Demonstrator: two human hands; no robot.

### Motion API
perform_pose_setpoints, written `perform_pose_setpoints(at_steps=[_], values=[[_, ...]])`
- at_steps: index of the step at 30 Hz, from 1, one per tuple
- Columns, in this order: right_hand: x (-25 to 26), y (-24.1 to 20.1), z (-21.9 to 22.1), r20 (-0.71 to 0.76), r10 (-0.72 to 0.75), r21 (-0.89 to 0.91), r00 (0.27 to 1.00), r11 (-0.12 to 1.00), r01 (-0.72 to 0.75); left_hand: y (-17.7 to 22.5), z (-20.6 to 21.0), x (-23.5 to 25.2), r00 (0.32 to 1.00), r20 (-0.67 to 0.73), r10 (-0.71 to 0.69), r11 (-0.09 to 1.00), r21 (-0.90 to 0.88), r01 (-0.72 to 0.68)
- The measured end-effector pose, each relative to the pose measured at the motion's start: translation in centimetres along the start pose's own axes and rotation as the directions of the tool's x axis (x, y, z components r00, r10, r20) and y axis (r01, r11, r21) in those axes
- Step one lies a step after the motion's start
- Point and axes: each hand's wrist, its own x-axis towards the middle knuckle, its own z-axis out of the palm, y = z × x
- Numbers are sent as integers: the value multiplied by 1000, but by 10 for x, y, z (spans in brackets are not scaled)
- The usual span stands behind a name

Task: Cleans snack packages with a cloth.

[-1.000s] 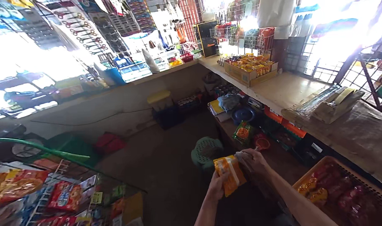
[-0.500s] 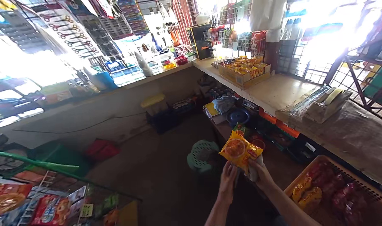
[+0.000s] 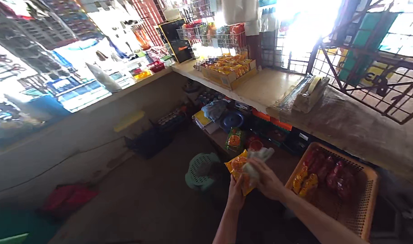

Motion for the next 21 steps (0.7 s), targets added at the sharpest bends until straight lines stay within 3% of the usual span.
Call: perform_pose_setpoints(at_steps=[2,4,6,8,10,11,13,15,17,18,19,21], values=[[20,6,14,185,-141,-180,973,968,174,-5,8,-5,999,38,-9,1000,30,8],[43,13,16,213,-168,-171,963,963,206,0,7,-7,994,88,-58,995,83,50],[64,15,-1,169,8,-138,986,990,15,0,0,-8,981,184,-67,995,87,52],[73,25,-25,-21,255,-71,967,964,-256,1,4,-13,990,142,-8,999,41,2],[63,52,-45,-178,407,94,896,913,-396,7,17,-15,996,-37,81,993,-79,-83],[50,60,-51,-162,471,253,867,870,-424,9,22,-13,987,-107,120,980,-145,-135],[12,57,-49,28,489,545,872,723,-424,7,33,-4,969,-184,166,952,-227,-206],[-18,30,-24,120,506,736,854,532,-419,-3,51,-2,975,-180,132,964,-208,-169],[-28,8,-12,73,629,872,774,336,-355,-21,62,-7,993,-34,112,984,-136,-116],[-30,7,-19,39,669,900,742,300,-318,-29,59,-7,985,98,140,985,-118,-128],[-33,10,-35,13,667,887,745,336,-316,-29,55,-4,967,197,163,980,-145,-135],[-47,24,-85,10,560,758,829,536,-372,-14,46,14,917,367,156,981,-166,-100]])
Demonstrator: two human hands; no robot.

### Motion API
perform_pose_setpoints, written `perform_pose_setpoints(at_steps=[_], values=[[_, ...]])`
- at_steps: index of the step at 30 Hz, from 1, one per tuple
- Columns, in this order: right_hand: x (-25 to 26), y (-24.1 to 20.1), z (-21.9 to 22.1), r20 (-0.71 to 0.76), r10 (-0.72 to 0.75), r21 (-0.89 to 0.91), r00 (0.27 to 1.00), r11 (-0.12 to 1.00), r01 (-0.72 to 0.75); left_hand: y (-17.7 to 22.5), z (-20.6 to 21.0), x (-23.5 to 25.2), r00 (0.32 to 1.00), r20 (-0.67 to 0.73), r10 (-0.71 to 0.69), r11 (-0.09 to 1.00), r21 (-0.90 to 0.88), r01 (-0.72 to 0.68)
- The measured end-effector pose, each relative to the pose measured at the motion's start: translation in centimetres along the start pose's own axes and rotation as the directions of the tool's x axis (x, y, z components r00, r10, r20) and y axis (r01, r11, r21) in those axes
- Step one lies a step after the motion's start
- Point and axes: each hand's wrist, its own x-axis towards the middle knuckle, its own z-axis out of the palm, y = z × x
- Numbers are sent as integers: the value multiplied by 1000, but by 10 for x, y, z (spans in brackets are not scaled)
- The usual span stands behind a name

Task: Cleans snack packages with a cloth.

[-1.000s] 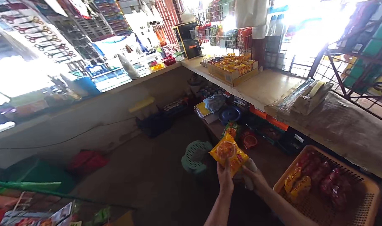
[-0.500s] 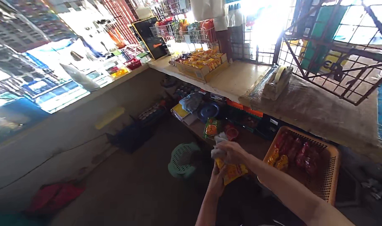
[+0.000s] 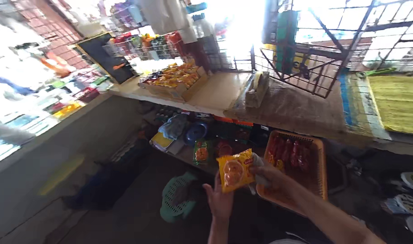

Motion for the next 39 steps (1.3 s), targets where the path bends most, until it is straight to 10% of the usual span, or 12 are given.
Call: perform_pose_setpoints(at_steps=[2,6,9,12,20,32,36,39], values=[[-7,-31,-41,150,-39,-290,988,953,82,13,1,23,984,172,-43,958,286,-8],[-27,-72,-76,174,-78,-588,982,791,167,18,75,50,892,303,-336,525,846,-89],[-54,-83,-105,-211,-297,-623,931,775,106,-10,99,52,912,271,-308,458,882,-108],[-92,-81,-147,-557,-454,-608,696,793,31,-48,106,37,888,119,-445,331,943,39],[-161,-46,-166,-699,-366,-444,615,895,28,-172,124,41,785,-150,-601,-256,967,-11],[-149,-15,-153,-632,-324,-520,704,851,-76,-186,128,62,760,-205,-617,-354,935,-35],[-140,-4,-147,-550,-361,-626,754,775,-86,-135,107,74,881,-27,-471,-16,1000,22],[-136,-2,-143,-557,-356,-624,750,776,-95,-97,45,100,960,-220,-171,177,952,249]])
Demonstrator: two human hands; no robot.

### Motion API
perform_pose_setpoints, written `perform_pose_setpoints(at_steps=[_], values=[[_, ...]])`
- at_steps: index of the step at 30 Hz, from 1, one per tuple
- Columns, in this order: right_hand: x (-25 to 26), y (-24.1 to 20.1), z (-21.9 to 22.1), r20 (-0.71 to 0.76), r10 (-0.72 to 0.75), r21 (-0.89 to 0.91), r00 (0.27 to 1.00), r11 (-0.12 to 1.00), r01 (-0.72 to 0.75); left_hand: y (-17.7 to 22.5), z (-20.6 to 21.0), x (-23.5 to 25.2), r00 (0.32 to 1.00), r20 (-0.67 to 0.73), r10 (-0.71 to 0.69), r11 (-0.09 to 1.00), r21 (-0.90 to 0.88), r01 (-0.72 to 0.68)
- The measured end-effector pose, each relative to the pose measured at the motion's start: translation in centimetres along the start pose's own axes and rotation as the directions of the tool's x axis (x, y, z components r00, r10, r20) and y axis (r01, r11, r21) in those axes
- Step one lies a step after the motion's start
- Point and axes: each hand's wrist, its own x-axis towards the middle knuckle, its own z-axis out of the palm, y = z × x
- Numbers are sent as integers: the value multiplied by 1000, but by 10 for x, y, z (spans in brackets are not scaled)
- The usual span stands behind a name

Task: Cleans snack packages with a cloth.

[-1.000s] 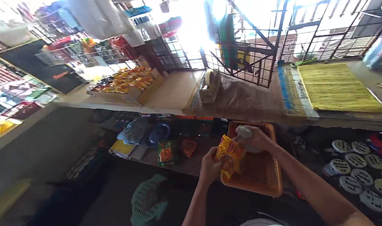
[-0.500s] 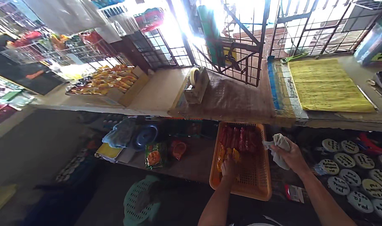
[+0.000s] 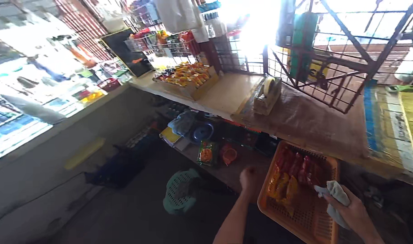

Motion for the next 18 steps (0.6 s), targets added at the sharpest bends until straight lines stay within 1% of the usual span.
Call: perform_pose_setpoints(at_steps=[1,3,5,7,9,12,14,16,18], values=[[0,0,2,-4,8,-9,1000,1000,-8,-20,-14,15,991,-86,-101,993,-77,94],[-2,-5,6,-5,12,-35,1000,999,-12,-59,-35,45,933,-218,-288,949,-193,248],[-6,-12,11,-13,3,-58,1000,998,-4,-83,-46,70,874,-270,-404,906,-249,342],[-12,-21,13,-61,-10,-64,998,998,6,-93,-49,91,844,-252,-473,868,-296,398],[-21,-28,9,-145,-13,-68,989,998,4,-100,-46,111,810,-229,-540,824,-341,453],[-37,-38,-5,-281,-3,-130,960,991,-35,-103,-42,132,781,-178,-599,772,-388,503],[-51,-45,-17,-360,32,-145,933,985,-89,-111,-31,151,753,-180,-633,749,-388,537],[-62,-48,-24,-424,67,-143,903,980,-139,-112,-25,162,740,-127,-660,706,-442,554],[-68,-45,-24,-461,79,-123,884,981,-152,-101,-31,158,745,-90,-661,691,-460,558]])
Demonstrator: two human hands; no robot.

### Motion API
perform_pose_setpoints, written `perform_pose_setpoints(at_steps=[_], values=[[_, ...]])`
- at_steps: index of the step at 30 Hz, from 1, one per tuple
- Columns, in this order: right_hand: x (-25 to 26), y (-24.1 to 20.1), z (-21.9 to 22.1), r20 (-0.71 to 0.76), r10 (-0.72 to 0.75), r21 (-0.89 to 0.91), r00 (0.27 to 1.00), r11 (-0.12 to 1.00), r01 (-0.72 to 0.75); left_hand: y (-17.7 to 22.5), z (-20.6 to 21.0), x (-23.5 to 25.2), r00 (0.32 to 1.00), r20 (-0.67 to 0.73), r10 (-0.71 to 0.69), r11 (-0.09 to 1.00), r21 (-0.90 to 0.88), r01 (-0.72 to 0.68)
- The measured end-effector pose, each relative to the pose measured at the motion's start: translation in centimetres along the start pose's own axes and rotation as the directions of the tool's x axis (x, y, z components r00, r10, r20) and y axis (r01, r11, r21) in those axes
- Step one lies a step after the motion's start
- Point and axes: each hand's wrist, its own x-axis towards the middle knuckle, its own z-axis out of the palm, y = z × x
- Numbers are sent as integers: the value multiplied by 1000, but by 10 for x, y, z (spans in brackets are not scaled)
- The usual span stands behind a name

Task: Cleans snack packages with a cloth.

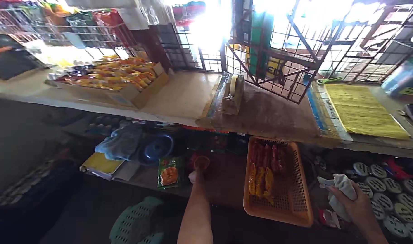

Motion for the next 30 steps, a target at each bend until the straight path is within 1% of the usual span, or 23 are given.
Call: perform_pose_setpoints(at_steps=[2,3,5,7,8,9,10,11,12,14,15,16,18,19,20,21,22,23,24,26,27,28,30], values=[[-2,0,11,18,14,87,1000,996,-16,6,-5,-4,999,12,47,998,-49,-46],[-1,-1,19,71,21,153,997,988,-32,7,-8,-5,996,23,89,993,-78,-87],[1,-10,44,221,41,259,974,961,-100,3,-16,-7,978,94,186,972,-160,-170],[3,-30,77,389,49,266,920,950,-163,-11,-26,-13,940,181,288,925,-308,-224],[3,-42,95,477,7,247,879,958,-142,-18,-34,-22,911,233,341,892,-385,-235],[3,-55,114,557,-69,234,827,969,-77,-26,-44,-34,873,287,395,857,-458,-237],[3,-68,133,619,-174,233,766,972,32,-34,-55,-47,833,333,442,824,-518,-230],[1,-80,153,638,-293,263,712,952,156,-41,-67,-64,798,368,477,798,-562,-218],[-3,-92,174,608,-421,328,673,905,270,-46,-78,-83,774,395,495,780,-594,-196],[-17,-112,217,460,-665,485,589,744,460,-56,-99,-117,740,430,516,746,-651,-142],[-26,-121,235,424,-749,541,509,660,520,-62,-108,-131,725,438,532,725,-677,-123],[-37,-128,249,445,-807,578,389,590,564,-68,-116,-143,708,435,556,702,-702,-120],[-61,-133,273,535,-842,609,68,441,660,-86,-131,-161,700,387,601,664,-729,-167],[-72,-133,285,552,-831,636,-72,363,681,-97,-140,-165,690,380,615,661,-726,-189],[-80,-134,299,533,-830,671,-163,297,679,-102,-150,-169,705,377,601,682,-702,-207],[-85,-138,313,515,-829,710,-220,269,651,-102,-159,-174,747,359,559,722,-654,-225],[-90,-145,327,516,-819,736,-250,275,619,-102,-169,-179,776,342,530,756,-605,-249],[-96,-155,338,557,-789,738,-259,327,590,-104,-180,-182,782,326,531,765,-581,-278],[-101,-166,347,640,-727,706,-247,431,562,-110,-189,-181,761,317,566,751,-579,-317],[-104,-186,368,849,-486,518,-208,685,512,-128,-204,-174,720,270,639,689,-616,-381],[-102,-191,380,905,-380,423,-194,743,519,-137,-211,-173,734,218,644,661,-642,-389],[-99,-194,388,930,-324,365,-173,762,536,-143,-220,-176,773,145,618,630,-679,-376],[-100,-205,387,936,-347,328,-48,818,473,-148,-245,-183,861,-30,507,564,-744,-358]])
